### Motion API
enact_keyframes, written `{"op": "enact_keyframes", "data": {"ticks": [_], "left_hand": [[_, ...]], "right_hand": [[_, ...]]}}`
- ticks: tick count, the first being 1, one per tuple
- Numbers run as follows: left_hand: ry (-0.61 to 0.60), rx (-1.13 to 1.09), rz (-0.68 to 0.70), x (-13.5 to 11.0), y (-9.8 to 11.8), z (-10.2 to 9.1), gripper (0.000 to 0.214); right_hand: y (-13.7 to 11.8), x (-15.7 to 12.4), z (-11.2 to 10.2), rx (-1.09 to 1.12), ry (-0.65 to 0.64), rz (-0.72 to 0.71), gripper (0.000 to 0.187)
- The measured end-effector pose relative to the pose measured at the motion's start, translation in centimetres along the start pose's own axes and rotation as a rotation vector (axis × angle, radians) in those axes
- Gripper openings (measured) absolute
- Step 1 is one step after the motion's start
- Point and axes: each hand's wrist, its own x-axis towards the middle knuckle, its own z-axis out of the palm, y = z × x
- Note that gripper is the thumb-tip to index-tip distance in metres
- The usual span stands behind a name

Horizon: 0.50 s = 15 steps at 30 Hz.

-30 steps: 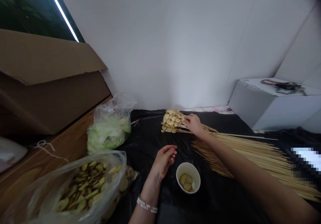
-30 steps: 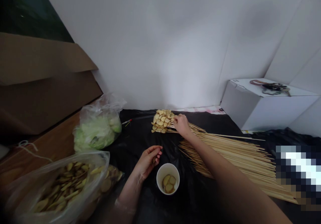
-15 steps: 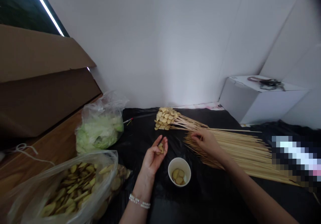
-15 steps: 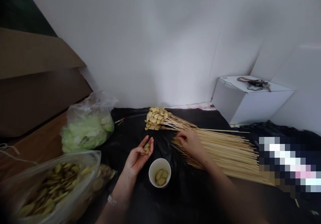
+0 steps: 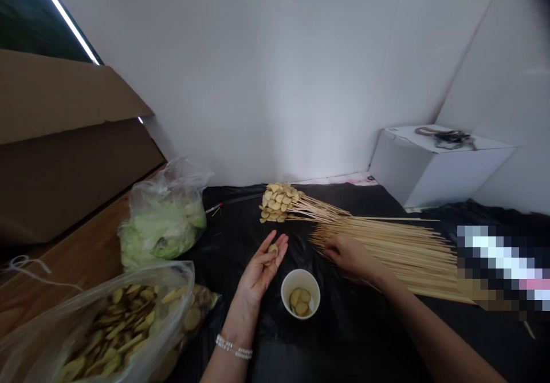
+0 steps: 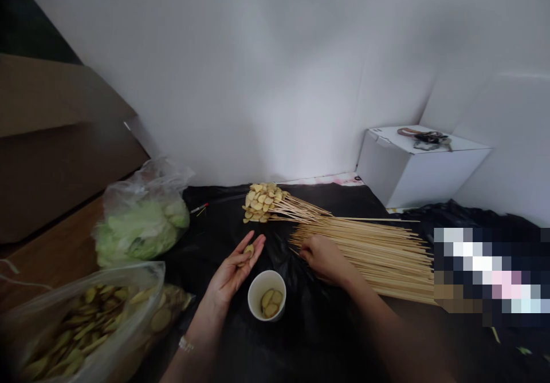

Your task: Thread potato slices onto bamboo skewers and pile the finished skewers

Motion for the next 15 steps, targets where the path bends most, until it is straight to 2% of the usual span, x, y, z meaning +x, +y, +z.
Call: {"op": "enact_keyframes", "data": {"ticks": [6, 11, 15], "left_hand": [[0.055, 0.057, -0.016, 0.1, -0.4, 0.1, 0.056], [0.094, 0.059, -0.059, 0.1, -0.4, 0.1, 0.039], [0.11, 0.049, -0.057, 0.3, -0.3, -0.1, 0.039]], "right_hand": [[4.2, 0.0, -1.6, -0.137, 0.167, 0.221, 0.02], [5.2, -0.1, -1.1, -0.12, 0.158, 0.213, 0.013], [4.5, -0.1, -1.1, -0.102, 0.162, 0.176, 0.012]]}}
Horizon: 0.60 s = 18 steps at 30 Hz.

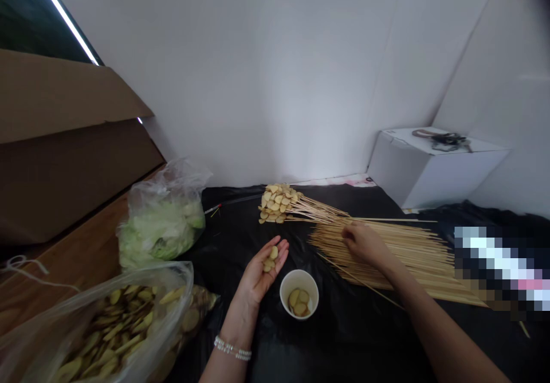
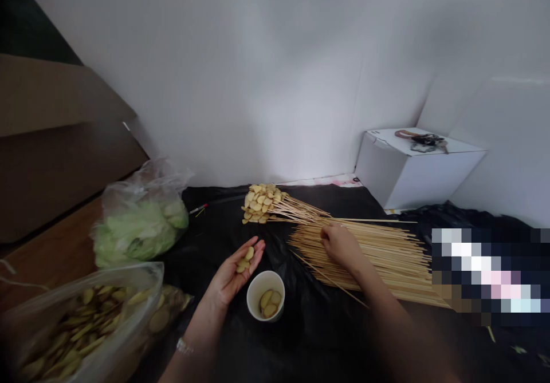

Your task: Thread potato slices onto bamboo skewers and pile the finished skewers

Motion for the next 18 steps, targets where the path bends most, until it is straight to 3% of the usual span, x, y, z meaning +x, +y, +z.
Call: {"op": "enact_keyframes", "data": {"ticks": [6, 18], "left_hand": [[0.009, 0.049, 0.008, -0.2, 0.0, 0.0, 0.048], [0.008, 0.062, -0.019, -0.1, 0.1, -0.1, 0.048]], "right_hand": [[-1.3, 0.0, -0.3, 0.006, 0.002, -0.048, 0.018], [-2.6, -0.5, 0.6, -0.199, -0.055, -0.034, 0.026]]}}
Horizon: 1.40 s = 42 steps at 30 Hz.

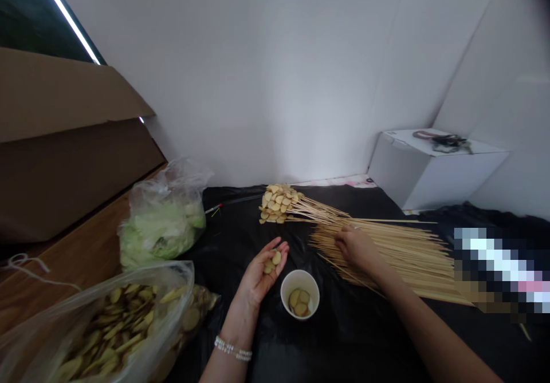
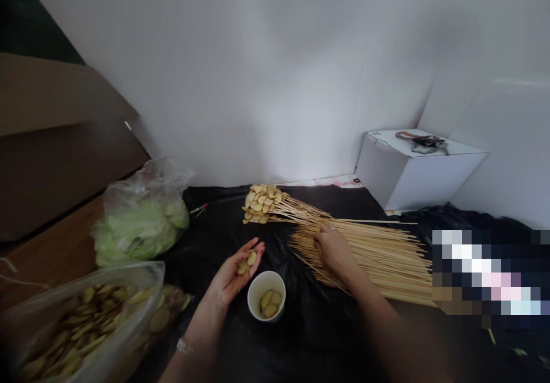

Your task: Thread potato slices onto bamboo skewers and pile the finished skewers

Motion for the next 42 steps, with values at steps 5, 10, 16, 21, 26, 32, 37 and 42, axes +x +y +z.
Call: {"op": "enact_keyframes", "data": {"ticks": [5, 10, 16, 21, 26, 32, 37, 42], "left_hand": [[0.016, -0.008, 0.001, 0.0, -0.1, -0.1, 0.045], [0.023, -0.014, -0.002, 0.1, -0.1, 0.0, 0.044], [0.034, -0.016, -0.005, 0.1, -0.1, 0.1, 0.043], [0.056, -0.017, -0.005, 0.0, -0.1, 0.1, 0.043], [0.05, -0.028, -0.012, 0.1, -0.1, 0.1, 0.044], [0.052, -0.038, -0.007, 0.2, -0.1, 0.1, 0.046], [0.051, -0.045, -0.011, 0.1, -0.1, 0.1, 0.047], [0.051, -0.044, -0.012, 0.1, 0.0, 0.1, 0.047]], "right_hand": [[-0.4, -0.1, 0.0, -0.088, 0.027, -0.016, 0.026], [-0.5, 0.0, 0.1, -0.171, 0.033, -0.091, 0.026], [-0.7, 0.0, 0.4, -0.247, 0.062, -0.169, 0.018], [-0.8, 0.0, 0.7, -0.263, 0.081, -0.175, 0.017], [-0.5, 0.3, 1.6, -0.234, 0.109, -0.132, 0.016], [-0.2, 0.4, 2.1, -0.13, 0.155, -0.112, 0.014], [-0.2, 0.3, 1.7, -0.075, 0.173, -0.111, 0.013], [-0.3, 0.3, 1.6, -0.063, 0.194, -0.124, 0.014]]}}
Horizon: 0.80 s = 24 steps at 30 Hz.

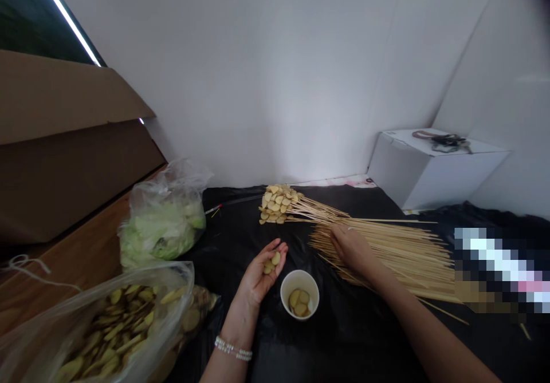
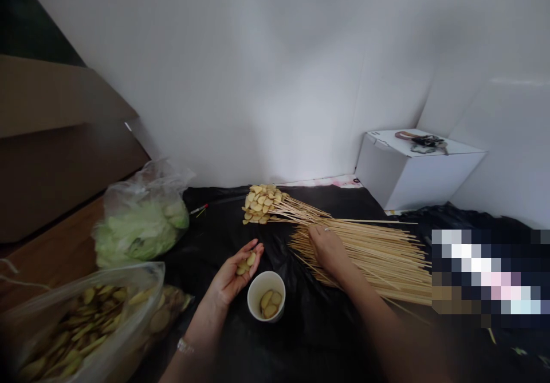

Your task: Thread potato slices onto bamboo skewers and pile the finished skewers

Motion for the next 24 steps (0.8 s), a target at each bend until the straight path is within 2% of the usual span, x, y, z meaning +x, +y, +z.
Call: {"op": "enact_keyframes", "data": {"ticks": [15, 24], "left_hand": [[0.006, -0.009, 0.0, 0.1, -0.1, -0.1, 0.047], [-0.023, -0.035, -0.008, 0.0, 0.0, 0.0, 0.043]], "right_hand": [[-0.5, 0.0, -1.2, -0.006, -0.073, -0.01, 0.022], [-0.7, 0.0, -1.1, -0.069, -0.057, -0.019, 0.024]]}}
